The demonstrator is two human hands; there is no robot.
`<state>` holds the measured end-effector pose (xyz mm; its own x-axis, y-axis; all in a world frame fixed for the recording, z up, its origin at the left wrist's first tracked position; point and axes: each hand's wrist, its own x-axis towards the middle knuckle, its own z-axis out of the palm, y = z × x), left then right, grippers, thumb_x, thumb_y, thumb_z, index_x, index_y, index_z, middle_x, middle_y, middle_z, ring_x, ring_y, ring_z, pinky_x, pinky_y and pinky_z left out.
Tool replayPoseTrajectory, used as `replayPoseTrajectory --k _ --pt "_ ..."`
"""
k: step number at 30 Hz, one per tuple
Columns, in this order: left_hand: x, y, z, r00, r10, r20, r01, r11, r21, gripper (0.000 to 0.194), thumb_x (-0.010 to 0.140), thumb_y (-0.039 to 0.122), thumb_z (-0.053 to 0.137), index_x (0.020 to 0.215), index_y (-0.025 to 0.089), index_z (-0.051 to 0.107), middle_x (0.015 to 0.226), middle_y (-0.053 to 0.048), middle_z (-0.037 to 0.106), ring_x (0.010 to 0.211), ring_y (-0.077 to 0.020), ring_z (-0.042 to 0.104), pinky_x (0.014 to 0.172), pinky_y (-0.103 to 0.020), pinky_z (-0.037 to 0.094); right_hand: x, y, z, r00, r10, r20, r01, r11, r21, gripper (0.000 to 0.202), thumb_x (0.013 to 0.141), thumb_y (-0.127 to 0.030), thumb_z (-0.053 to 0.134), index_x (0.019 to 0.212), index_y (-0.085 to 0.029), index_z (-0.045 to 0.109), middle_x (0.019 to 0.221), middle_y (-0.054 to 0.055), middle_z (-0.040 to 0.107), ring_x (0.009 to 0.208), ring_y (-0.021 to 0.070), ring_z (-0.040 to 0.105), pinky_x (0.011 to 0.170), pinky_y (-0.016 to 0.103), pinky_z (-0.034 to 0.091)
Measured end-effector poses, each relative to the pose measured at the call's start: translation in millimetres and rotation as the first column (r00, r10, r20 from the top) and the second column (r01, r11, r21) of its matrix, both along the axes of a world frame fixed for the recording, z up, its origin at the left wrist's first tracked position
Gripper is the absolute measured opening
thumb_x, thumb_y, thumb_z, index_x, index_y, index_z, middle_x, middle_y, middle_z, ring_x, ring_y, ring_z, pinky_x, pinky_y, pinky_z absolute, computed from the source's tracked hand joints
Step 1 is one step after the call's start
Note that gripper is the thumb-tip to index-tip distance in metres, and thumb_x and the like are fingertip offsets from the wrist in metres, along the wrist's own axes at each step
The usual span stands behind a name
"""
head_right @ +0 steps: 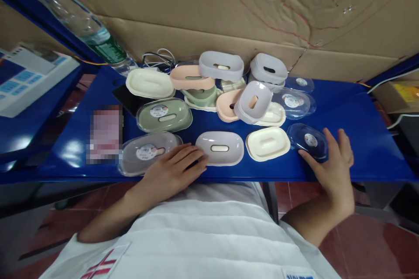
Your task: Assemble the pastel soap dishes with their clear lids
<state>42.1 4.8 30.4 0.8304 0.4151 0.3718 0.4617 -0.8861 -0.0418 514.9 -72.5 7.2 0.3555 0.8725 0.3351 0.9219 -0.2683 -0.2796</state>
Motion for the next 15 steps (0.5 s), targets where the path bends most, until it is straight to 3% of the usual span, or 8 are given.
replayPoseTrajectory --k 3,6,8,10,12,15 --pt "0.6 0.5 1.5 1.0 -0.006 0.005 0.006 1.0 0.006 0.025 0.1 0.01 0.067 0.124 0.016 0.072 0.123 -0.01 0.076 0.116 -0.0257 0.072 0.112 -0.045 0.058 4.0 5.3 -1.7 0.993 0.068 -0.1 -0.073 0.996 -0.048 0.082 0.086 -0.067 0.083 0.155 -0.029 0.062 0.166 0.021 0.052 0.155 0.0421 0.049 0.125 0.057 0.039" --pt "-0.2 1.0 4.2 1.0 -0.01 0.001 0.01 1.0 0.023 0.027 0.1 0.007 0.065 0.125 0.014 0.071 0.123 -0.01 0.076 0.117 -0.0273 0.072 0.107 -0.043 0.06 -1.7 4.0 4.7 0.994 0.062 -0.092 -0.052 0.993 0.104 0.065 0.088 -0.057 0.085 0.146 -0.03 0.071 0.152 0.017 0.067 0.143 0.0401 0.062 0.121 0.053 0.047" --pt "-1.9 1.2 5.4 1.0 -0.011 0.0 0.011 1.0 0.027 0.027 0.101 0.004 0.06 0.126 0.012 0.07 0.124 -0.012 0.076 0.12 -0.0274 0.073 0.099 -0.038 0.062 -15.0 -2.5 17.6 0.993 0.082 -0.09 -0.065 0.982 0.175 0.063 0.09 -0.051 0.085 0.149 -0.038 0.067 0.155 0.012 0.065 0.145 0.0419 0.061 0.122 0.058 0.046" --pt "-4.4 0.9 5.5 1.0 -0.014 0.008 0.013 1.0 0.024 0.028 0.103 0.002 0.056 0.126 0.012 0.069 0.125 -0.013 0.076 0.122 -0.027 0.073 0.09 -0.034 0.064 -37.6 -9.4 34.0 0.967 0.216 -0.137 -0.195 0.969 0.15 0.063 0.094 -0.046 0.081 0.153 -0.05 0.061 0.162 0.005 0.059 0.15 0.0408 0.056 0.125 0.057 0.044" --pt "-7.2 0.1 4.6 0.999 -0.019 0.026 0.018 1.0 0.024 0.03 0.103 0.001 0.053 0.127 0.012 0.067 0.128 -0.014 0.075 0.122 -0.0269 0.073 0.083 -0.031 0.064 -68.9 -10.6 47.0 0.891 0.411 -0.193 -0.402 0.912 0.085 0.066 0.095 -0.043 0.08 0.156 -0.052 0.057 0.166 0.002 0.054 0.152 0.0391 0.054 0.126 0.055 0.046" --pt "-11.0 -1.9 3.1 0.999 -0.007 0.05 0.006 1.0 0.016 0.033 0.103 0.002 0.054 0.132 0.015 0.064 0.13 -0.014 0.074 0.122 -0.0271 0.073 0.082 -0.032 0.064 -123.0 4.1 50.4 0.723 0.666 -0.185 -0.673 0.739 0.028 0.072 0.095 -0.044 0.082 0.161 -0.037 0.053 0.168 0.009 0.052 0.153 0.0379 0.052 0.124 0.057 0.05"
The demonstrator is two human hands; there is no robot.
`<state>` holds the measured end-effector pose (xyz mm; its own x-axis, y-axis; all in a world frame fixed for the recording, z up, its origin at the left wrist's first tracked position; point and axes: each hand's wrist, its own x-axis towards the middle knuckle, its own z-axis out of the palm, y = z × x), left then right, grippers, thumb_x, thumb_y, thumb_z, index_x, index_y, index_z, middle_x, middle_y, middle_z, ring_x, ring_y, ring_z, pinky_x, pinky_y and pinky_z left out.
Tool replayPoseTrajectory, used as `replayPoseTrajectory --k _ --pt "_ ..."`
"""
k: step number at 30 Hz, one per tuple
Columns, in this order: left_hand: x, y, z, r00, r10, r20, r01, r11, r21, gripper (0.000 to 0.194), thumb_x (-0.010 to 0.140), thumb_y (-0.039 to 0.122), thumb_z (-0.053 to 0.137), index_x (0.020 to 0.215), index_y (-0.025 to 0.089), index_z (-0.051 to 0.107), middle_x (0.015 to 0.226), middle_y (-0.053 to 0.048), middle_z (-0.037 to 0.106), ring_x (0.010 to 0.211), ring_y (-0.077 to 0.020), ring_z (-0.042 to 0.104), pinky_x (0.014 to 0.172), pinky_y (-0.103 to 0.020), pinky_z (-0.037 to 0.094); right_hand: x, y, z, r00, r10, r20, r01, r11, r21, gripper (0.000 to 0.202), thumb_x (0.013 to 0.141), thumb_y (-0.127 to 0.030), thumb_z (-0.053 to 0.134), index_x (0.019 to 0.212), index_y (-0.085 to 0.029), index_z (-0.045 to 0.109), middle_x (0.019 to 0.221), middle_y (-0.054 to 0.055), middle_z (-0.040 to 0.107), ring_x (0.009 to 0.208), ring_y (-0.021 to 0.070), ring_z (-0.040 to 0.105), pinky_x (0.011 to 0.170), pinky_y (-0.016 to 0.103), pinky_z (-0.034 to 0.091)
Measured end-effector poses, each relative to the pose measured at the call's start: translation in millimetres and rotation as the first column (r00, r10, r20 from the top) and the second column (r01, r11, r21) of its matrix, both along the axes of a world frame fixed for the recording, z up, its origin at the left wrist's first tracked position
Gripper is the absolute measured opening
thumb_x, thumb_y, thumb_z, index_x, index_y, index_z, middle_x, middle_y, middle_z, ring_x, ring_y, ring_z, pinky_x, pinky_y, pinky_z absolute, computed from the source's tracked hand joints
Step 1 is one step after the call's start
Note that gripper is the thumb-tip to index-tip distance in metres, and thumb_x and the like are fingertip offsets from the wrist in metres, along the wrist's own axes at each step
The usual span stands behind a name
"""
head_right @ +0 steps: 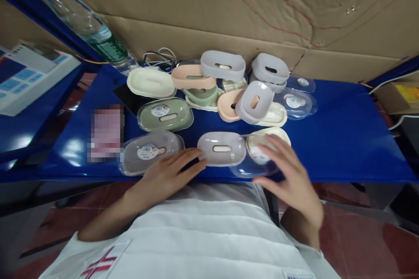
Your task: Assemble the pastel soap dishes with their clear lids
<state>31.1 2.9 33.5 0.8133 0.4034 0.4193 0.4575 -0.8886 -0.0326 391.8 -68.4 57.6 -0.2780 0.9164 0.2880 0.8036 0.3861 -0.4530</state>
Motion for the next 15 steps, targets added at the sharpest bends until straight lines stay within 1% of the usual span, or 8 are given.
replayPoseTrajectory --k 1,2,4,6,10,12,15 --pt "-0.9 -0.7 -0.2 1.0 0.006 0.005 -0.006 1.0 -0.008 0.035 0.103 0.002 0.055 0.134 0.016 0.064 0.13 -0.014 0.074 0.121 -0.0269 0.073 0.085 -0.033 0.065 -17.0 7.8 -2.9 0.997 0.073 0.027 -0.073 0.997 0.014 0.073 0.096 -0.045 0.081 0.162 -0.034 0.051 0.167 0.011 0.052 0.155 0.0371 0.051 0.124 0.057 0.05" --pt "-1.7 -1.3 -0.4 1.0 0.01 0.012 -0.01 1.0 -0.016 0.035 0.104 0.003 0.055 0.135 0.017 0.063 0.13 -0.014 0.074 0.121 -0.0266 0.073 0.088 -0.034 0.065 -32.4 15.8 -6.8 0.992 0.11 0.059 -0.112 0.993 0.034 0.072 0.098 -0.046 0.079 0.163 -0.032 0.05 0.167 0.012 0.053 0.156 0.0367 0.048 0.125 0.058 0.048" --pt "-2.3 -2.3 -0.4 0.999 0.014 0.033 -0.013 1.0 -0.025 0.035 0.105 0.004 0.056 0.136 0.018 0.062 0.13 -0.013 0.073 0.122 -0.0266 0.073 0.092 -0.035 0.065 -57.2 29.1 -15.3 0.986 0.114 0.118 -0.124 0.989 0.083 0.071 0.099 -0.048 0.077 0.162 -0.03 0.051 0.166 0.013 0.054 0.158 0.037 0.045 0.126 0.06 0.047" --pt "-2.0 -2.9 -0.5 0.999 0.026 0.047 -0.025 0.999 -0.021 0.035 0.105 0.006 0.057 0.137 0.018 0.061 0.131 -0.014 0.073 0.124 -0.0278 0.072 0.093 -0.036 0.065 -73.3 36.2 -22.1 0.985 0.078 0.152 -0.096 0.989 0.115 0.069 0.099 -0.05 0.076 0.16 -0.03 0.052 0.166 0.013 0.053 0.157 0.0379 0.045 0.125 0.061 0.047" --pt "0.4 -2.9 -2.5 0.996 0.084 -0.001 -0.084 0.996 -0.023 0.037 0.103 0.006 0.062 0.139 0.014 0.062 0.133 -0.017 0.072 0.126 -0.0304 0.072 0.093 -0.039 0.066 -84.7 37.3 -28.3 0.988 0.02 0.152 -0.043 0.987 0.154 0.068 0.099 -0.05 0.076 0.16 -0.03 0.053 0.167 0.014 0.052 0.154 0.0395 0.048 0.123 0.063 0.048" --pt "1.5 -2.7 -4.3 0.996 0.091 -0.008 -0.091 0.995 -0.031 0.037 0.101 0.007 0.065 0.138 0.013 0.063 0.133 -0.016 0.072 0.125 -0.0299 0.072 0.092 -0.037 0.065 -84.5 36.5 -29.5 0.989 0.029 0.146 -0.051 0.987 0.153 0.071 0.099 -0.05 0.076 0.162 -0.031 0.051 0.167 0.013 0.051 0.155 0.0395 0.047 0.123 0.063 0.048" --pt "2.7 -2.5 -6.7 0.996 0.092 0.0 -0.092 0.995 -0.029 0.036 0.101 0.009 0.067 0.137 0.015 0.064 0.132 -0.015 0.073 0.124 -0.0294 0.072 0.092 -0.037 0.065 -81.7 36.6 -29.7 0.986 0.07 0.154 -0.088 0.99 0.109 0.077 0.101 -0.049 0.074 0.169 -0.032 0.042 0.169 0.013 0.049 0.159 0.039 0.042 0.125 0.063 0.046"
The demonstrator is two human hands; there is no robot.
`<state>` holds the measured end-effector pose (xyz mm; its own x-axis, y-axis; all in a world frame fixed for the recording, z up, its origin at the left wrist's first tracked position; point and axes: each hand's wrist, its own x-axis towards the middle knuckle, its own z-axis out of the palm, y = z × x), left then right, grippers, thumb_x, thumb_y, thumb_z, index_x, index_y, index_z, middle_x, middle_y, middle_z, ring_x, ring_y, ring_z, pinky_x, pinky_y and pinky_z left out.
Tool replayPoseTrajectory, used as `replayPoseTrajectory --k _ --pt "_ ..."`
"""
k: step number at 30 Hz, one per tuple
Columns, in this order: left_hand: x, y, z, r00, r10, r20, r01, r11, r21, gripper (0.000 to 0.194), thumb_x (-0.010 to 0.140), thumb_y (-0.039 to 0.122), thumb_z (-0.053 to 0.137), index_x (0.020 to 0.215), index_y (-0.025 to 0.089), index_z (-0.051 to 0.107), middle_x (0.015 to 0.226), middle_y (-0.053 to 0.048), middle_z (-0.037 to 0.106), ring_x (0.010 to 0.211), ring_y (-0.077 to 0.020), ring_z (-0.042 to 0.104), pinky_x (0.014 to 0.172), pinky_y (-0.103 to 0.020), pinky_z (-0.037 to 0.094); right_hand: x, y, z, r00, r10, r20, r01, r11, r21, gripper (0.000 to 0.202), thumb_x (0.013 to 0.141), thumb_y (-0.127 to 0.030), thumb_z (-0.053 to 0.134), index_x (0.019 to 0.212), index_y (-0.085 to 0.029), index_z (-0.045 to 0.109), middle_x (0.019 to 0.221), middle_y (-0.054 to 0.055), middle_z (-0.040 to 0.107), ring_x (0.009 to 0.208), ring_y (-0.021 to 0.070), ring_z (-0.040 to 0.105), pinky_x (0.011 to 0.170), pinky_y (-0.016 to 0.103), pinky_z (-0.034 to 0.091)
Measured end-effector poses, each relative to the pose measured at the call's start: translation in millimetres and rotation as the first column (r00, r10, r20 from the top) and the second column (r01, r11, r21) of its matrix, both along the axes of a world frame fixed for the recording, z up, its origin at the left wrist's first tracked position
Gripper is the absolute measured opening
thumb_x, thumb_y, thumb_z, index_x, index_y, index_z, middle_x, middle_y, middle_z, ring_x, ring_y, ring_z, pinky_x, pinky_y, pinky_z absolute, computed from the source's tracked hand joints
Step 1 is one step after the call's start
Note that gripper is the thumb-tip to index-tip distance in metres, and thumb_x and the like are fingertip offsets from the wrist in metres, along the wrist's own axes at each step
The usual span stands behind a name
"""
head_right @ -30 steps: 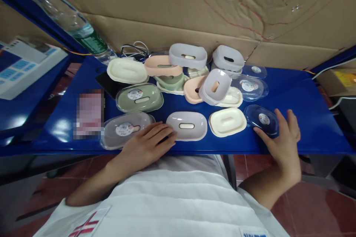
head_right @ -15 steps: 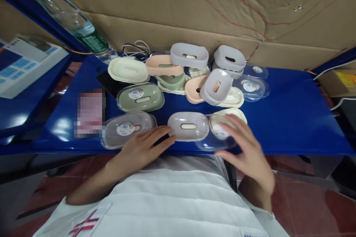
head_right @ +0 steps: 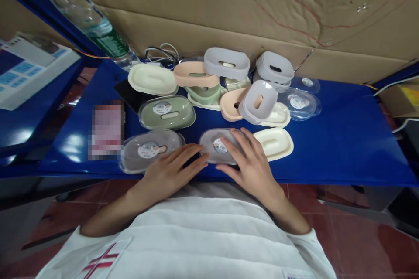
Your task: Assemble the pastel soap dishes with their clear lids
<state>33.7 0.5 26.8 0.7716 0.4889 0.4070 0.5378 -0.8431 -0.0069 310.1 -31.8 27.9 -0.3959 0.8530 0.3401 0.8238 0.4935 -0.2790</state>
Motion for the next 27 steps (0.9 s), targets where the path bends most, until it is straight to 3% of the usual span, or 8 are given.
replayPoseTrajectory --k 4,7,11,14,27 --pt "2.2 1.1 0.8 1.0 -0.008 0.022 0.007 0.999 0.039 0.034 0.1 0.011 0.07 0.133 0.016 0.066 0.128 -0.014 0.075 0.119 -0.0299 0.074 0.102 -0.042 0.063 6.9 0.7 0.9 0.998 0.054 0.027 -0.052 0.996 -0.078 0.085 0.105 -0.043 0.068 0.177 -0.031 0.024 0.178 0.014 0.036 0.167 0.0378 0.027 0.13 0.065 0.041" --pt "4.4 2.5 4.1 0.998 -0.033 0.048 0.03 0.997 0.072 0.034 0.1 0.01 0.07 0.133 0.018 0.066 0.128 -0.012 0.075 0.117 -0.0283 0.075 0.105 -0.044 0.062 13.4 0.3 -0.6 0.995 0.097 0.004 -0.096 0.991 -0.09 0.087 0.105 -0.039 0.068 0.177 -0.034 0.019 0.18 0.012 0.031 0.169 0.0362 0.024 0.131 0.064 0.04" --pt "6.1 3.9 6.6 0.998 -0.043 0.037 0.039 0.996 0.08 0.033 0.1 0.008 0.068 0.131 0.019 0.067 0.131 -0.013 0.075 0.118 -0.0284 0.075 0.105 -0.044 0.062 21.0 -0.1 -4.0 0.996 0.088 -0.024 -0.09 0.994 -0.059 0.088 0.103 -0.039 0.072 0.176 -0.04 0.022 0.18 0.009 0.032 0.167 0.0375 0.028 0.131 0.066 0.039" --pt "6.0 4.3 5.6 0.998 -0.055 0.031 0.052 0.995 0.079 0.036 0.1 0.008 0.067 0.135 0.019 0.066 0.134 -0.013 0.075 0.119 -0.0279 0.075 0.106 -0.044 0.062 27.8 1.6 -4.1 0.993 0.113 -0.043 -0.117 0.987 -0.108 0.084 0.103 -0.038 0.072 0.174 -0.043 0.026 0.18 0.007 0.03 0.168 0.0371 0.027 0.13 0.066 0.039" --pt "5.9 4.9 1.6 0.998 -0.061 -0.001 0.061 0.995 0.073 0.04 0.101 0.007 0.064 0.139 0.018 0.064 0.135 -0.014 0.074 0.12 -0.0293 0.075 0.106 -0.047 0.062 37.0 14.1 -3.4 0.983 0.152 -0.104 -0.169 0.97 -0.177 0.076 0.103 -0.043 0.072 0.171 -0.045 0.036 0.178 0.006 0.035 0.166 0.0361 0.03 0.13 0.064 0.039"
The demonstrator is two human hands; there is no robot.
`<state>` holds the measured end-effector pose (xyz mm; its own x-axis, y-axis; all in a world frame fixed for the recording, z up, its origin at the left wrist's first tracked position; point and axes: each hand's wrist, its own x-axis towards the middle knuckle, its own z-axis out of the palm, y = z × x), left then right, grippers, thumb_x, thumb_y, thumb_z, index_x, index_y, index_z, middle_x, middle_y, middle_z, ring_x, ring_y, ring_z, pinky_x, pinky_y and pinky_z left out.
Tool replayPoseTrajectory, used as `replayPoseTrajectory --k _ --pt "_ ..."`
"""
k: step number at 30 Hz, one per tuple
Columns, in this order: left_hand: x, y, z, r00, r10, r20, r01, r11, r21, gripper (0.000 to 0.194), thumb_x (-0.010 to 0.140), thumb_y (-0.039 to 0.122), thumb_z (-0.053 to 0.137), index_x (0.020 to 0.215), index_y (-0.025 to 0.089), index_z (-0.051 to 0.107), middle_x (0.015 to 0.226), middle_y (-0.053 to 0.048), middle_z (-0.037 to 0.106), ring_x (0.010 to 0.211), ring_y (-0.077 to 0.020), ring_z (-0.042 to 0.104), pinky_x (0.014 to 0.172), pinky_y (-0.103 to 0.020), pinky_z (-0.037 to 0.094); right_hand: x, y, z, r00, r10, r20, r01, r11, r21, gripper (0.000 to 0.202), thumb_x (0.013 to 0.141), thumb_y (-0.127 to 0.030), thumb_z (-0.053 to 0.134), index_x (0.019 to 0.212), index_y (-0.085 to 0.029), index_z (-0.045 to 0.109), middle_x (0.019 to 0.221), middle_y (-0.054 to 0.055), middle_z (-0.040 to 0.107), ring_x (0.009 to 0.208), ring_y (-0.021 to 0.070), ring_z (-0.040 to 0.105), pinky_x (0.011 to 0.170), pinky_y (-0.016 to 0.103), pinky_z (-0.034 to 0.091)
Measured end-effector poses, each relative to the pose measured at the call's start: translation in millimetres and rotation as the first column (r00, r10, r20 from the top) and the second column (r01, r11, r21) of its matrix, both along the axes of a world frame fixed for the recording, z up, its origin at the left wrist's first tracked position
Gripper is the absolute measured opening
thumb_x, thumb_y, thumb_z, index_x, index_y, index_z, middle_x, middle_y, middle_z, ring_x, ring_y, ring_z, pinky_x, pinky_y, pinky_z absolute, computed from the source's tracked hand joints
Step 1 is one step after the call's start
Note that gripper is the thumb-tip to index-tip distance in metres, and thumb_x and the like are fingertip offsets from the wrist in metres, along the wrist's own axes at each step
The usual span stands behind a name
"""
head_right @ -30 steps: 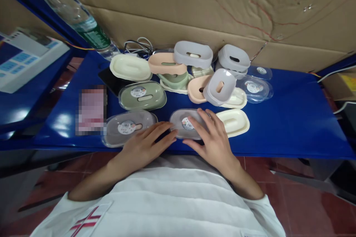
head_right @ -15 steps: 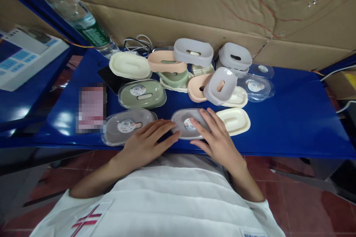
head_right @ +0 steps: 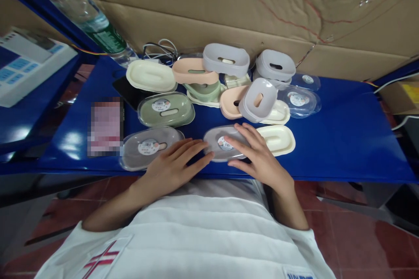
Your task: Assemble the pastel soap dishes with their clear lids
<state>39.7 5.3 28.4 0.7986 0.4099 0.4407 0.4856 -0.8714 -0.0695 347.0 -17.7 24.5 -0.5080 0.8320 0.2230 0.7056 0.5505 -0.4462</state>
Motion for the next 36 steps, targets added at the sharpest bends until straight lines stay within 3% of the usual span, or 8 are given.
replayPoseTrajectory --k 16,25,36 --pt "2.2 0.1 -0.4 1.0 0.022 0.005 -0.022 0.998 0.053 0.037 0.101 0.009 0.067 0.137 0.019 0.066 0.134 -0.015 0.075 0.124 -0.0292 0.074 0.103 -0.045 0.063 -3.1 -1.8 -7.8 1.0 -0.012 -0.016 0.014 0.993 0.115 0.088 0.1 -0.034 0.076 0.174 -0.044 0.028 0.179 0.006 0.034 0.167 0.0356 0.031 0.129 0.065 0.042" --pt "1.2 0.2 -0.9 0.999 0.034 0.02 -0.034 0.999 0.006 0.037 0.103 0.009 0.066 0.139 0.018 0.065 0.135 -0.016 0.074 0.127 -0.0291 0.073 0.104 -0.045 0.063 -9.0 -1.8 -4.0 0.996 -0.047 0.074 0.033 0.984 0.174 0.083 0.1 -0.04 0.076 0.173 -0.037 0.035 0.173 0.011 0.045 0.164 0.0356 0.037 0.13 0.061 0.043" --pt "0.6 -0.6 -2.7 0.999 0.025 0.026 -0.025 1.0 -0.002 0.039 0.102 0.01 0.068 0.14 0.017 0.066 0.137 -0.017 0.074 0.129 -0.0311 0.073 0.104 -0.046 0.062 -0.2 -2.9 -6.4 0.995 -0.045 0.087 0.029 0.984 0.176 0.094 0.099 -0.046 0.077 0.176 -0.041 0.022 0.175 0.009 0.042 0.163 0.0367 0.038 0.13 0.066 0.038"
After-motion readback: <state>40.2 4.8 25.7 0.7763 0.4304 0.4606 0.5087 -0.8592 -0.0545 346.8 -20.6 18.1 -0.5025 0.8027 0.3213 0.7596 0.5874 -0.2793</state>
